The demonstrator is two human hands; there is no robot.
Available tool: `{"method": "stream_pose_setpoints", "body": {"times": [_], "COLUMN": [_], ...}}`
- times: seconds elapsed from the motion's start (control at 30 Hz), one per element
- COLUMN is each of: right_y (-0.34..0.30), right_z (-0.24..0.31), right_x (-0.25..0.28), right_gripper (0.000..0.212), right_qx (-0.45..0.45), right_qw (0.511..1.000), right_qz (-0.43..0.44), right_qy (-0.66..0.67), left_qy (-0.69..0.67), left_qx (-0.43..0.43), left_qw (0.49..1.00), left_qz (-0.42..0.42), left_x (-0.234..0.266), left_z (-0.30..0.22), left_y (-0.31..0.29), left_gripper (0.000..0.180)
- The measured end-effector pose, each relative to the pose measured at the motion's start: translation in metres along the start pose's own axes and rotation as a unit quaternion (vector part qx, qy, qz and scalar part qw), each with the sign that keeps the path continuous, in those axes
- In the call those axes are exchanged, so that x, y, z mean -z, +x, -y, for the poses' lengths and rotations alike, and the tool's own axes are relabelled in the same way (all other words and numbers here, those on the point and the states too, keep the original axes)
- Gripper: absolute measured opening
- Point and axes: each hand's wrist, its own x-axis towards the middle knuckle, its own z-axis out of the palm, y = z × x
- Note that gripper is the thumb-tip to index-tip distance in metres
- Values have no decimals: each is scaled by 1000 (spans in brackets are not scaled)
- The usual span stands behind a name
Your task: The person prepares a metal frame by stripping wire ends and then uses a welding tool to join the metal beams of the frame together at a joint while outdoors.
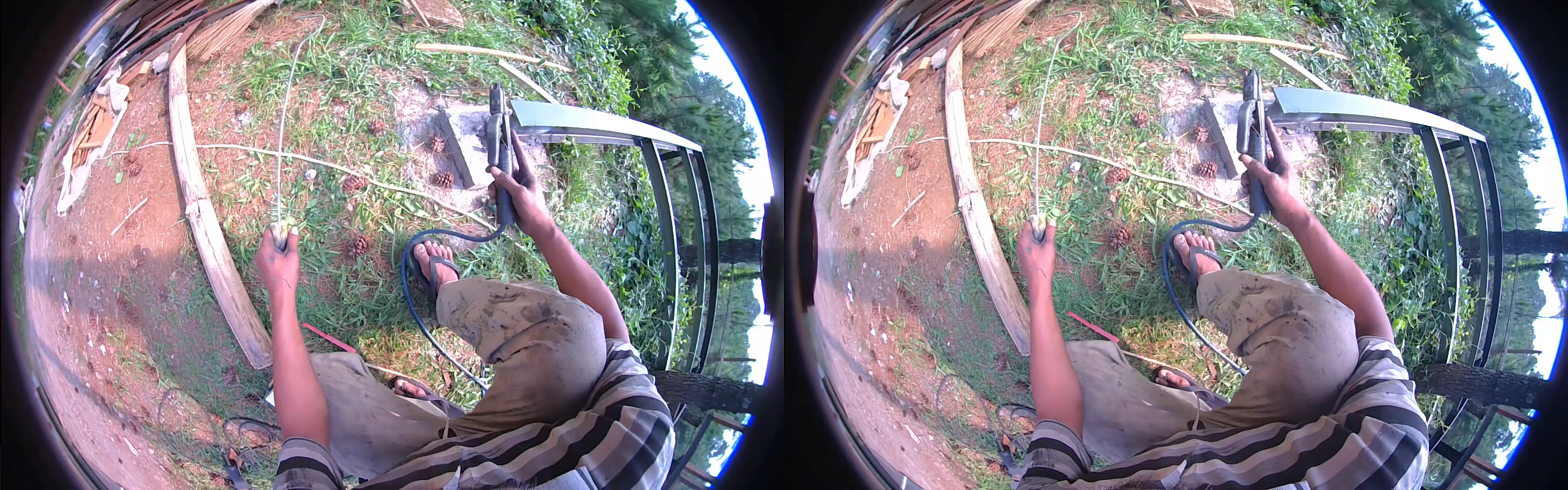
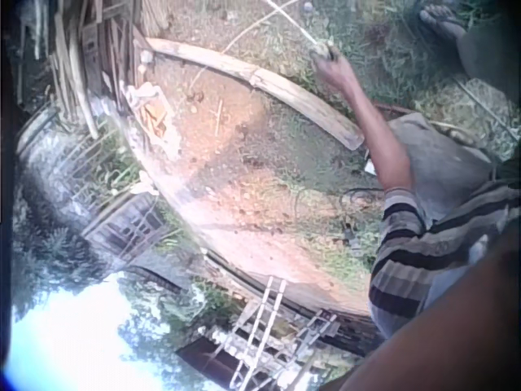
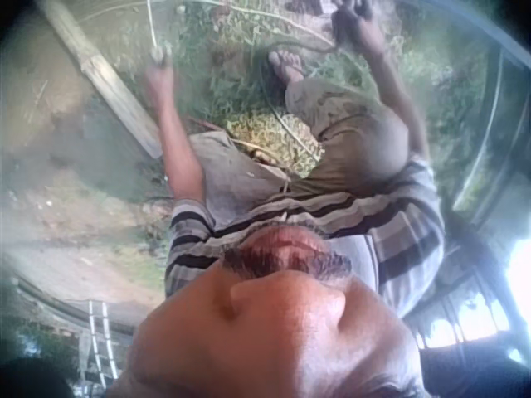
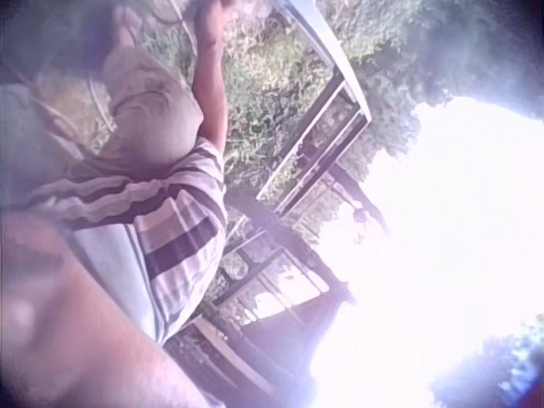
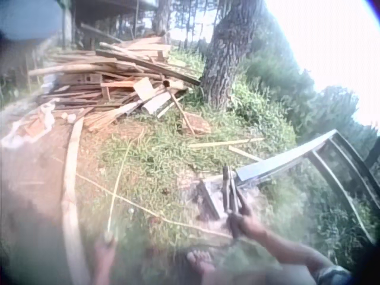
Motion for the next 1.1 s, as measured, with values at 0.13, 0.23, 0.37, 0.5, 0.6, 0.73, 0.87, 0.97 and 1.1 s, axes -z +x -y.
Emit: {"method": "stream_pose_setpoints", "body": {"times": [0.13, 0.23, 0.37, 0.5, 0.6, 0.73, 0.87, 0.97, 1.1], "right_y": [-33, -47, -84, -122, -112, -88, -63, -45, -32], "right_z": [14, 24, 8, -43, -81, -107, -113, -117, -120], "right_x": [49, 94, 138, 152, 157, 158, 157, 160, 164], "right_gripper": [79, 68, 49, 52, 59, 60, 60, 59, 44], "right_qx": [27, 126, 70, -10, -79, -34, -1, 14, -22], "right_qw": [973, 933, 915, 897, 873, 887, 881, 876, 881], "right_qz": [-197, -283, -356, -396, -387, -352, -353, -352, -314], "right_qy": [-122, -183, -176, -195, -284, -297, -317, -330, -354], "left_qy": [-5, 34, 30, 71, 89, 75, 111, 116, 111], "left_qx": [-35, -30, -8, -6, 0, -22, -21, -9, 8], "left_qw": [999, 998, 995, 986, 982, 985, 979, 979, 978], "left_qz": [21, 46, 94, 148, 164, 156, 168, 167, 174], "left_x": [5, 26, 56, 47, 23, 8, 14, 20, 24], "left_z": [-24, -30, -38, -51, -59, -65, -69, -72, -74], "left_y": [-11, -39, -90, -125, -141, -148, -152, -156, -161], "left_gripper": [37, 38, 41, 42, 40, 39, 39, 38, 40]}}
